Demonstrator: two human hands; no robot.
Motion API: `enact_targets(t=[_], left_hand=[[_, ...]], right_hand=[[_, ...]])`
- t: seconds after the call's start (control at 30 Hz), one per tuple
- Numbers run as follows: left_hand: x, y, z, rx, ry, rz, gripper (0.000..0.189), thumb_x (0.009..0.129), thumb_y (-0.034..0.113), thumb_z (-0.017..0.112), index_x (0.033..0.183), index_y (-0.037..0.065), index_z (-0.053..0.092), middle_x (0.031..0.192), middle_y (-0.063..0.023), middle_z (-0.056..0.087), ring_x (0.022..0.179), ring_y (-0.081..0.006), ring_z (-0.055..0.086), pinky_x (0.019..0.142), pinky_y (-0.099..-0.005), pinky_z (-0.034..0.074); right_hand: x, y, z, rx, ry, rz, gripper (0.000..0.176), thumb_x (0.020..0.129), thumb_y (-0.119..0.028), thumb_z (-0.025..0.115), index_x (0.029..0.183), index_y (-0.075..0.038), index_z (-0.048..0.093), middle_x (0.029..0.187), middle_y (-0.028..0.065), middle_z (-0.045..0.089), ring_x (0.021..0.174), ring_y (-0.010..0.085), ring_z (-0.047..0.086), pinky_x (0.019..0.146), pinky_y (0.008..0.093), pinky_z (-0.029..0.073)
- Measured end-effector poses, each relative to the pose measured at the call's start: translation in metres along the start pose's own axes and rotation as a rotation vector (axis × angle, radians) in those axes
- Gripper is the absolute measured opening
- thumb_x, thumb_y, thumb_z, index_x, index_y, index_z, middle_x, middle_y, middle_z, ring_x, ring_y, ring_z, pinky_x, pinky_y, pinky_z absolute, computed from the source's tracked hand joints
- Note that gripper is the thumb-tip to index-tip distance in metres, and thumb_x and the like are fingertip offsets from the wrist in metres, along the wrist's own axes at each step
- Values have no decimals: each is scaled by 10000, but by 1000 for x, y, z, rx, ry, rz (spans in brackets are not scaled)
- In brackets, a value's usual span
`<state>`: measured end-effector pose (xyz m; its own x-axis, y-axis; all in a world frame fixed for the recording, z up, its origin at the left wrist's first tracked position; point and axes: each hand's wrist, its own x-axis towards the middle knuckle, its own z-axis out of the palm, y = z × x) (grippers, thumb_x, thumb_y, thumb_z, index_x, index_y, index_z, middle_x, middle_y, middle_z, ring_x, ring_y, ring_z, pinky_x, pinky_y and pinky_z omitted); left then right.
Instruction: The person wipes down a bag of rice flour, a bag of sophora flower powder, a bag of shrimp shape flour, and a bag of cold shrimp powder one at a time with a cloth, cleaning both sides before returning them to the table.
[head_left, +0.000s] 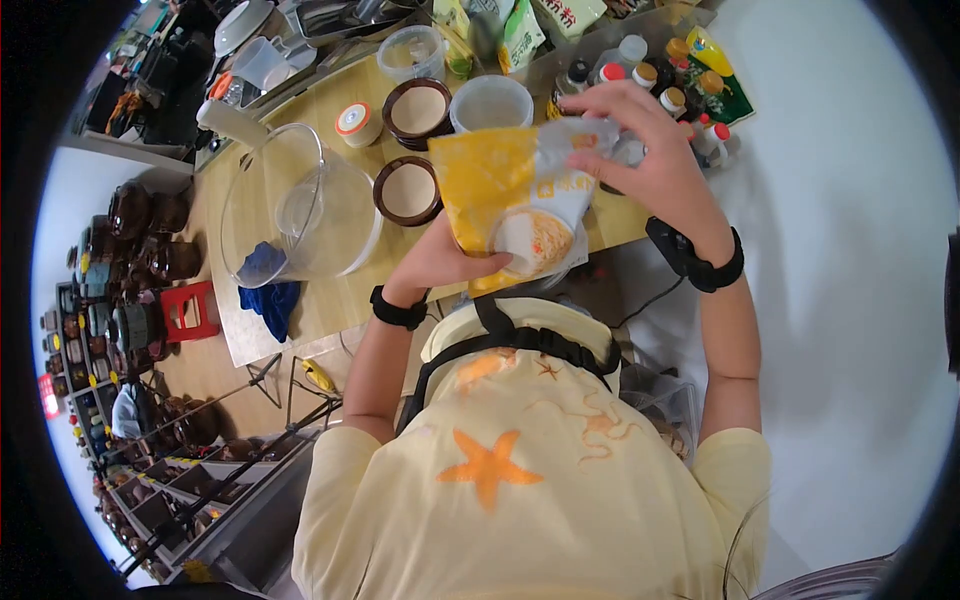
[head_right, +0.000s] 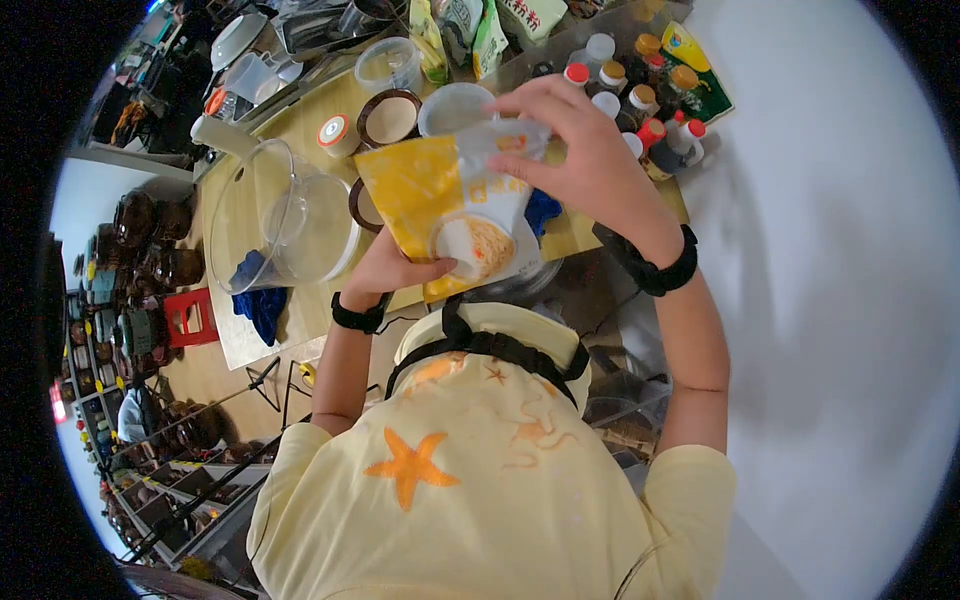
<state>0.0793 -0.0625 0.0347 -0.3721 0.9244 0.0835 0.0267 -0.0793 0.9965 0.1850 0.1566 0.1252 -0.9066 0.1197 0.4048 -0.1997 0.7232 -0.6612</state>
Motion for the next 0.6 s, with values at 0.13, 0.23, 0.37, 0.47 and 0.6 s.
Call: enact_targets(t=[0.13, 0.23, 0.37, 0.47, 0.6], left_hand=[[3, 8, -1, 83, -93, 32, 498, 728, 13, 653, 1198, 25, 490, 1121, -62, 575, 1032, -152, 527, 908, -305, 412], [-1, -9, -3, 125, -151, 29, 493, 737, 9, 639, 1205, 31, 486, 1142, -82, 575, 1037, -167, 529, 913, -316, 411], [-5, -20, 2, 20, -142, -10, 506, 765, 25, 650, 1235, 32, 462, 1174, -80, 556, 1067, -168, 512, 932, -315, 399], [-1, -16, -1, -18, -161, -57, 504, 784, 59, 660, 1243, 31, 457, 1169, -61, 553, 1063, -137, 494, 932, -299, 395], [-1, -30, -7, -175, -11, -181, 429, 884, 227, 574, 1253, 43, 457, 1177, -35, 543, 1039, -111, 478, 936, -265, 379]], right_hand=[[4, -9, -12, -10, -317, 142, 241, 769, -149, 675, 979, -41, 630, 847, 79, 642, 719, 153, 604, 651, 277, 467], [7, -12, -21, -13, -450, 134, 188, 777, -158, 659, 917, -34, 645, 763, 108, 643, 662, 184, 612, 631, 274, 459], [1, 6, -5, -48, -442, 166, 157, 775, -171, 630, 882, -60, 661, 714, 119, 631, 620, 255, 608, 573, 312, 457], [9, -1, -6, -58, -439, 189, 139, 773, -137, 634, 880, -54, 665, 735, 112, 639, 630, 242, 610, 577, 299, 452], [17, -5, -3, -107, -440, 150, 156, 762, -161, 649, 887, -69, 675, 743, 107, 648, 634, 232, 621, 584, 296, 462]])
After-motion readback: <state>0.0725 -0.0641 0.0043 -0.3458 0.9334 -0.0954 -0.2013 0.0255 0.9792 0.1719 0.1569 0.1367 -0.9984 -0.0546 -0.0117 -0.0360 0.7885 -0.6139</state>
